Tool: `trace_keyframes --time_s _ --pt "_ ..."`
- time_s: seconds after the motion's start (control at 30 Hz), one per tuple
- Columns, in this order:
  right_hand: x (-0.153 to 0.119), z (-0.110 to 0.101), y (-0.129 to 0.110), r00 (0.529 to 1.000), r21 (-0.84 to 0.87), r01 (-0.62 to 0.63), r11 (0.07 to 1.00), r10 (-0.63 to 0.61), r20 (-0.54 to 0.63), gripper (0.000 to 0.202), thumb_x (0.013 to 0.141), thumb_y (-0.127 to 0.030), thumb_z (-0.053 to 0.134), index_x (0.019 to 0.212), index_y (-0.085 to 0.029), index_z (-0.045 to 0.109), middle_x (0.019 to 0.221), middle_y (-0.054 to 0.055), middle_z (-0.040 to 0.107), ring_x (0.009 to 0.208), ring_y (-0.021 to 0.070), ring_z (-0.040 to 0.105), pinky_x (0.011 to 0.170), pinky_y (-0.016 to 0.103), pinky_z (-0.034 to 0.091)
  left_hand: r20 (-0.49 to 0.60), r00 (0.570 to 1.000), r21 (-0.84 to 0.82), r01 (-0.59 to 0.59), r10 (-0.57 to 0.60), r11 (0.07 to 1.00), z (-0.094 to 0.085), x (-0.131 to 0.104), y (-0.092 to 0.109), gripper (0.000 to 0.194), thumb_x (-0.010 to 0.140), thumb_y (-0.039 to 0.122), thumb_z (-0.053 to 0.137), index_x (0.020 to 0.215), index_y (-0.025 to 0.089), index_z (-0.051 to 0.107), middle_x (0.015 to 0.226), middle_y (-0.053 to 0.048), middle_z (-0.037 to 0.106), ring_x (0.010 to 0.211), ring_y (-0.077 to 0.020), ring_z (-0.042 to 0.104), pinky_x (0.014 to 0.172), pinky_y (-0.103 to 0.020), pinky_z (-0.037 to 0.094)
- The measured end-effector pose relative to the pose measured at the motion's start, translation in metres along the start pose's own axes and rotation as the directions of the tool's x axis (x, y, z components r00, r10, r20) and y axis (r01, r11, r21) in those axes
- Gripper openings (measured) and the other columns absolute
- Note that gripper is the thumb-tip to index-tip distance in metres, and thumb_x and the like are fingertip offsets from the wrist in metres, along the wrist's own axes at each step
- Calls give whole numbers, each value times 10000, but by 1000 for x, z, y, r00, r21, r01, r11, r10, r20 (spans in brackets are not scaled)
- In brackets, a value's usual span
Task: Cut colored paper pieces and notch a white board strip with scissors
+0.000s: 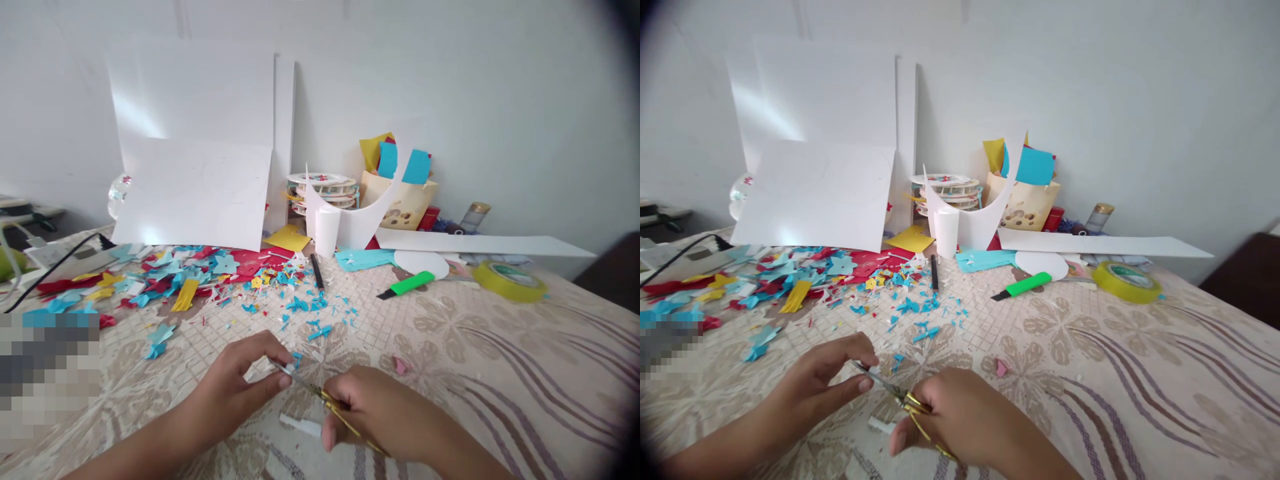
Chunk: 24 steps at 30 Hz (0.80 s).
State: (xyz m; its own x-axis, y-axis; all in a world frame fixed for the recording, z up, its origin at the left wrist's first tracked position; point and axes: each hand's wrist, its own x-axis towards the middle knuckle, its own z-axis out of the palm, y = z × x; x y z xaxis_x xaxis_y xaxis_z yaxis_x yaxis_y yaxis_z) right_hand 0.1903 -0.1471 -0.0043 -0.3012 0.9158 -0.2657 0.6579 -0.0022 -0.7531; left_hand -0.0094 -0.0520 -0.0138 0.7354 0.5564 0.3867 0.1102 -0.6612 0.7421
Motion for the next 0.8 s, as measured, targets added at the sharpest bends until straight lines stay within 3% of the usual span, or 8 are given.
trace_keyframes --time_s 0.23,0.4,0.6,0.8 --pt "2 2 2 1000 -13 4 1000 -5 -14 230 757 -409 564 746 -221 697 541 -55 533 472 70 423 407 168 248 43 994 -156 107 -101 982 1 -1 -4 51 763 216 567 807 194 554 769 -20 578 748 -159 560 697 -296 451" --pt "1 4 6 1000 -22 7 1000 -7 -5 242 757 -418 557 742 -217 691 583 -52 591 477 69 442 397 166 251 121 978 -348 203 -171 915 3 0 -6 70 730 203 611 755 177 551 744 -15 565 718 -146 528 675 -284 420" --pt "1 4 9 1000 -29 9 1000 -9 -2 225 767 -390 542 741 -217 683 612 -56 623 466 65 433 381 165 241 144 973 -505 229 -180 832 3 1 -7 88 735 224 616 757 181 542 789 -21 562 758 -154 505 693 -290 384" --pt "2 3 9 1000 -42 -1 999 0 -18 269 774 -415 529 735 -190 672 629 -35 627 498 81 465 423 174 276 81 965 -650 240 -248 722 3 0 -9 128 786 264 561 697 179 526 744 -13 582 723 -141 492 675 -266 354"
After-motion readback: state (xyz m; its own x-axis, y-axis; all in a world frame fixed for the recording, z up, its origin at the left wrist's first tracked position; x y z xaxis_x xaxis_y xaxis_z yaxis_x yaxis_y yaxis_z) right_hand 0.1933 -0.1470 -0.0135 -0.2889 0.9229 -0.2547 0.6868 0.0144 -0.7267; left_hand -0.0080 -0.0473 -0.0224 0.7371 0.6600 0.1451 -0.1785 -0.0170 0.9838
